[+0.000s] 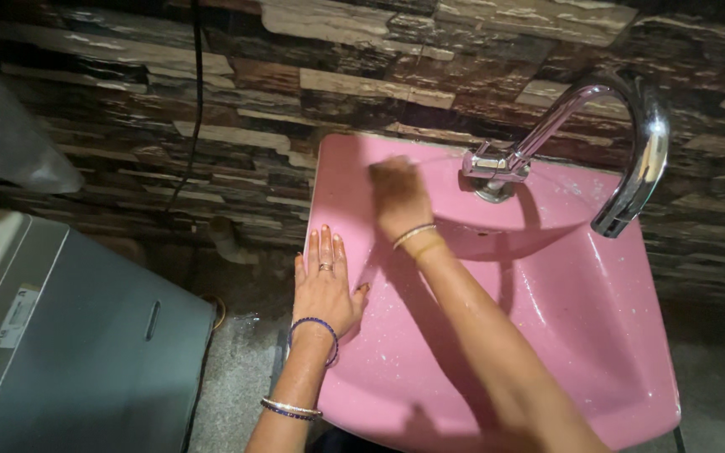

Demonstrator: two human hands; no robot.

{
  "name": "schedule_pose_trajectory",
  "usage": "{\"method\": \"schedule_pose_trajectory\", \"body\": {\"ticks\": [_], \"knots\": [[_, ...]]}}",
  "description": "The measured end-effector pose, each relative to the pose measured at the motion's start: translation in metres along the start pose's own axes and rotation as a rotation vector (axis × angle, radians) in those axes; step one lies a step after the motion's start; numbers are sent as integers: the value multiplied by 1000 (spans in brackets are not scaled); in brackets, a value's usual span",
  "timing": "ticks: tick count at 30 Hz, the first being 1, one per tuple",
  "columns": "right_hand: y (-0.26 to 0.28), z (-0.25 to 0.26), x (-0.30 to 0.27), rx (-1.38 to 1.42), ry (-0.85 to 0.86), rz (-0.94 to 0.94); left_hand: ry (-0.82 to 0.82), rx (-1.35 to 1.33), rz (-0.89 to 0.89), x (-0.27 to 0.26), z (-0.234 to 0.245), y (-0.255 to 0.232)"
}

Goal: The person cleans a pink bathroom sink by applying soap, scrubbing the basin and faucet with a sponge, and rinsing the surfaces with water.

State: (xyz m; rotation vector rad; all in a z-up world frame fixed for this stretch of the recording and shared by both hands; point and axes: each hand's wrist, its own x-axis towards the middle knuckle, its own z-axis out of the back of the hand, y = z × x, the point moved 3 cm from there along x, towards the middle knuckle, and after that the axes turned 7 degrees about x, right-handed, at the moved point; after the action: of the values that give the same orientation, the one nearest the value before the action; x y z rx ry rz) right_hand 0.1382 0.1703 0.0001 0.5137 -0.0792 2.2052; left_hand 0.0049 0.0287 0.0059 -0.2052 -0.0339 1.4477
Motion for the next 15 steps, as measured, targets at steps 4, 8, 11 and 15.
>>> {"method": "schedule_pose_trajectory", "body": {"ticks": [4,8,11,15], "knots": [[-4,2,16,-186,-6,-310,20,-3,0,0,1,0],[59,3,9,116,-72,292,15,-26,6,1,3,1],[25,-1,16,180,401,-67,27,-23,10,-1,1,0],[-3,10,30,-127,-83,-198,31,-28,12,0,0,0]]}}
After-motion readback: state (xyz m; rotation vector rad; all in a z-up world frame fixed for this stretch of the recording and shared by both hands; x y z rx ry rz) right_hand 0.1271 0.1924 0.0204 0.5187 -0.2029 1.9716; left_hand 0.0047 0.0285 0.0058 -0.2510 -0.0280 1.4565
